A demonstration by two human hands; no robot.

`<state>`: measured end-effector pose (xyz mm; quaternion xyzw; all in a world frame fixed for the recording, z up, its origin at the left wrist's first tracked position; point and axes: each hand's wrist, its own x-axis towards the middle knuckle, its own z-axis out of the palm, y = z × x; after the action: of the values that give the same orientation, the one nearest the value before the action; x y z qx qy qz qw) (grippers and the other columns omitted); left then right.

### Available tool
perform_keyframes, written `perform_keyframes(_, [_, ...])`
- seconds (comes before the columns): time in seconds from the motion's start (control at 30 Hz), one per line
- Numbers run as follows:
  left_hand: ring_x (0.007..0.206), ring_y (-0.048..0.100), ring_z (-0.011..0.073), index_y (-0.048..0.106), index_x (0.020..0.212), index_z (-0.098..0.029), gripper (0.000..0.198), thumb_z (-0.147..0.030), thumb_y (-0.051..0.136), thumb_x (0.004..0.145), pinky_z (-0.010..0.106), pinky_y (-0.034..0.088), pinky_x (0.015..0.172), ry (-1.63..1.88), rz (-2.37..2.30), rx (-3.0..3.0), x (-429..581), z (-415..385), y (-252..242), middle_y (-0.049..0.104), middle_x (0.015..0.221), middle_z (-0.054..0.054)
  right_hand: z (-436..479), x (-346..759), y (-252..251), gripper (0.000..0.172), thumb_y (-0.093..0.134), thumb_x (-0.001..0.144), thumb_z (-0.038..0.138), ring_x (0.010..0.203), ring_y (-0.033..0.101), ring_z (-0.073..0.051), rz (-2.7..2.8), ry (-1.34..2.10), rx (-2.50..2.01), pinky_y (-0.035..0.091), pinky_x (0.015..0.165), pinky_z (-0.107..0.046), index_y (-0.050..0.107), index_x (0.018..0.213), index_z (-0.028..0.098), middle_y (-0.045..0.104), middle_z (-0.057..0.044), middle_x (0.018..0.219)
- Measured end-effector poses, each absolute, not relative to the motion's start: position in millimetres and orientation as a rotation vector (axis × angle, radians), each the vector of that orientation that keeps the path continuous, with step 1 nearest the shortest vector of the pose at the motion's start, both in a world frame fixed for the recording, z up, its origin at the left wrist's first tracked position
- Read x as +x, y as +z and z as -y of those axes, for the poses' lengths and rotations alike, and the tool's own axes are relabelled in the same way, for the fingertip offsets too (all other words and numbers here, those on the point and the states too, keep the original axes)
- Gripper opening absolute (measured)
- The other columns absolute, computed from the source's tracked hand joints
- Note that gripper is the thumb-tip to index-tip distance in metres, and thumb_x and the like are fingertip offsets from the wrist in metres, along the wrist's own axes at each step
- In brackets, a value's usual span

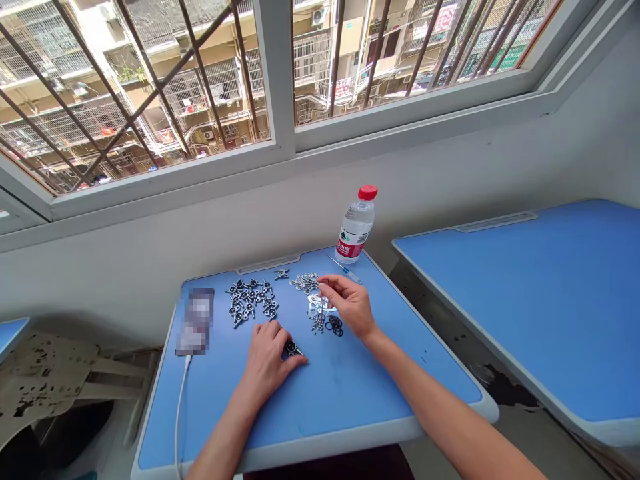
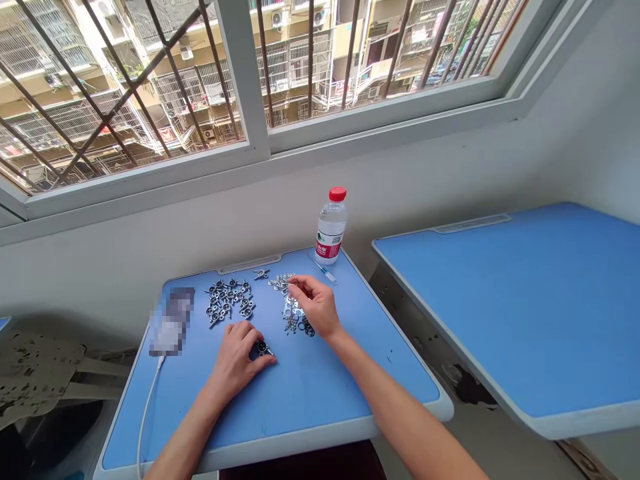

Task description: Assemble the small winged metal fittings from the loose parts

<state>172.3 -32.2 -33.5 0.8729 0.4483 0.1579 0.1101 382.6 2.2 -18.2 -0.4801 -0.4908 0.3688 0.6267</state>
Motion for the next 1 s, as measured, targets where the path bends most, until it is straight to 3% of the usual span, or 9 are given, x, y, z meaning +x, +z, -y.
perform_keyframes(0.13, [0.093,0.052,0.0250,0.055,0.087,-0.020,0.034,-0.047,0.073,0.076,0.042,0.038,0.085,0.549,-1.241,2.515,172.6,32.0,-32.3,0.057,0.097,0.005,-3.3,384.2,-17.0,0.030,0.068,0.077,0.045,0.053,0.050,-0.012,1.131,0.833,-1.094,0.042,0.048,-0.025,0.067,0.085,0.016,0.059,-0.001,0.063])
perform_keyframes(0.4, [0.093,0.051,0.0249,0.054,0.089,-0.020,0.038,-0.044,0.079,0.070,0.038,0.044,0.080,0.525,-1.239,2.360,174.0,28.6,-41.7,0.058,0.097,0.005,-4.1,384.9,-18.1,0.030,0.068,0.078,0.045,0.054,0.050,-0.013,1.152,0.808,-1.081,0.042,0.048,-0.026,0.067,0.085,0.016,0.060,-0.001,0.064])
perform_keyframes(0.53, [0.099,0.054,0.0275,0.058,0.099,-0.021,0.036,-0.049,0.069,0.079,0.044,0.044,0.087,0.586,-1.267,2.375,173.4,28.2,-42.5,0.060,0.104,0.008,-5.3,385.2,-19.9,0.032,0.068,0.077,0.047,0.055,0.050,-0.013,1.161,0.791,-1.078,0.042,0.048,-0.025,0.067,0.085,0.016,0.059,-0.001,0.064])
perform_keyframes(0.7, [0.113,0.053,0.0237,0.058,0.111,-0.023,0.026,-0.031,0.037,0.099,0.046,0.040,0.100,0.772,-1.349,2.299,169.4,21.2,-46.9,0.061,0.119,0.007,-6.8,387.0,-20.8,0.035,0.068,0.076,0.050,0.054,0.050,-0.013,1.149,0.773,-1.073,0.042,0.047,-0.025,0.066,0.085,0.016,0.059,-0.001,0.063])
perform_keyframes(1.0, [0.106,0.056,0.0237,0.064,0.100,-0.020,0.027,-0.031,0.038,0.098,0.046,0.045,0.097,0.917,-1.394,2.276,170.9,19.2,-51.4,0.063,0.111,0.008,-9.9,396.1,-19.4,0.033,0.056,0.085,0.050,0.052,0.048,-0.012,1.174,0.743,-1.101,0.044,0.048,-0.025,0.060,0.091,0.018,0.050,0.003,0.062])
